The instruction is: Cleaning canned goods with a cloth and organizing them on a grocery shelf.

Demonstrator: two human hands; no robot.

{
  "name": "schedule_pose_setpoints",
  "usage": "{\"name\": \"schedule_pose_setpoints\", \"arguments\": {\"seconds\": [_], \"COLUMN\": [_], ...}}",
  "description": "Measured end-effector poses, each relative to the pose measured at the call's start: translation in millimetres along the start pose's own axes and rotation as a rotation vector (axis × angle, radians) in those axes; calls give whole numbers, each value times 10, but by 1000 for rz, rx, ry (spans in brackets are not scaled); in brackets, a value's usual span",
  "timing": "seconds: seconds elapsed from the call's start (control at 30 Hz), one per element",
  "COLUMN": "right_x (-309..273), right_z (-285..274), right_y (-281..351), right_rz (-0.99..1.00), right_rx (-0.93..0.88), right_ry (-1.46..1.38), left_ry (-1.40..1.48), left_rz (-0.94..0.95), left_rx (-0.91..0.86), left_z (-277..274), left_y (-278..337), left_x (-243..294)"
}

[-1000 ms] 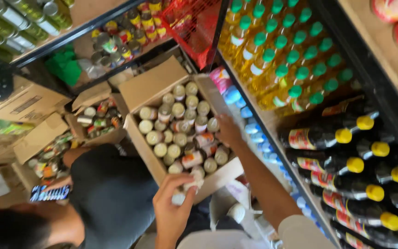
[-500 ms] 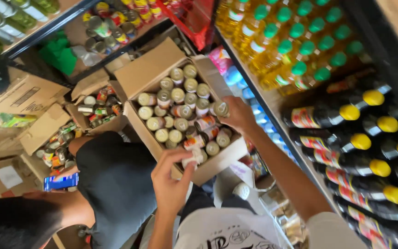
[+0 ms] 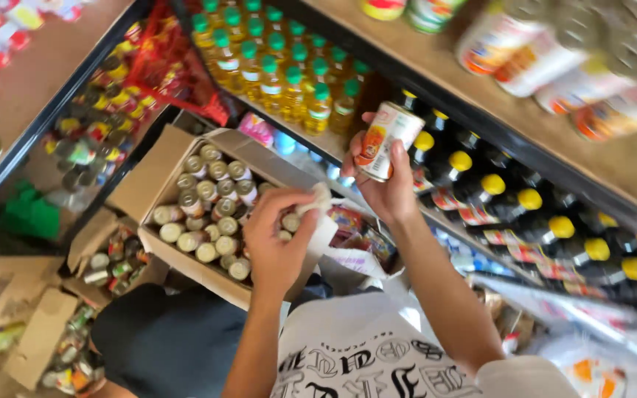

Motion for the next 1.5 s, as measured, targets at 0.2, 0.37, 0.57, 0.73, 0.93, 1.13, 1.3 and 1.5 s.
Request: {"name": "schedule_pose_setpoints", "arguments": {"seconds": [0.2, 0.37, 0.57, 0.73, 0.93, 1.13, 1.3, 1.5], "right_x": [-483, -1074, -1808, -2135, -2488, -2491, -2703, -2285], "right_z": [-252, -277, -17, -310, -590, -794, -850, -1006], "right_y": [648, 1067, 1410, 1741, 2023, 2292, 2266, 2409], "right_rz": [18, 67, -131, -194, -294, -272, -349, -209], "right_rx": [388, 478, 436, 476, 437, 511, 430, 389], "right_ry": [-191, -242, -262, -211, -20, -72, 197, -89], "left_ry": [42, 38, -13, -46, -52, -12, -42, 14], "left_rz": [131, 358, 555, 672, 747, 786, 814, 773], "left_rx": [-186, -290, -376, -525, -618, -660, -734, -579], "left_z": [811, 1450, 2066, 2430, 2854, 3062, 3104, 3120], "left_y": [24, 228, 428, 759, 1080, 1080, 1485, 1123], "left_x": [519, 814, 1257, 1374, 1442, 1692, 1637, 1770]}}
Point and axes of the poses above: each hand's wrist, its own y-axis away from the middle knuckle, its own z-axis out of the palm, x = y × z, the point moved 5 cm from there along -y, towards the middle knuckle, and after that the axes turned 2 degrees about -z, right-handed, at the moved point
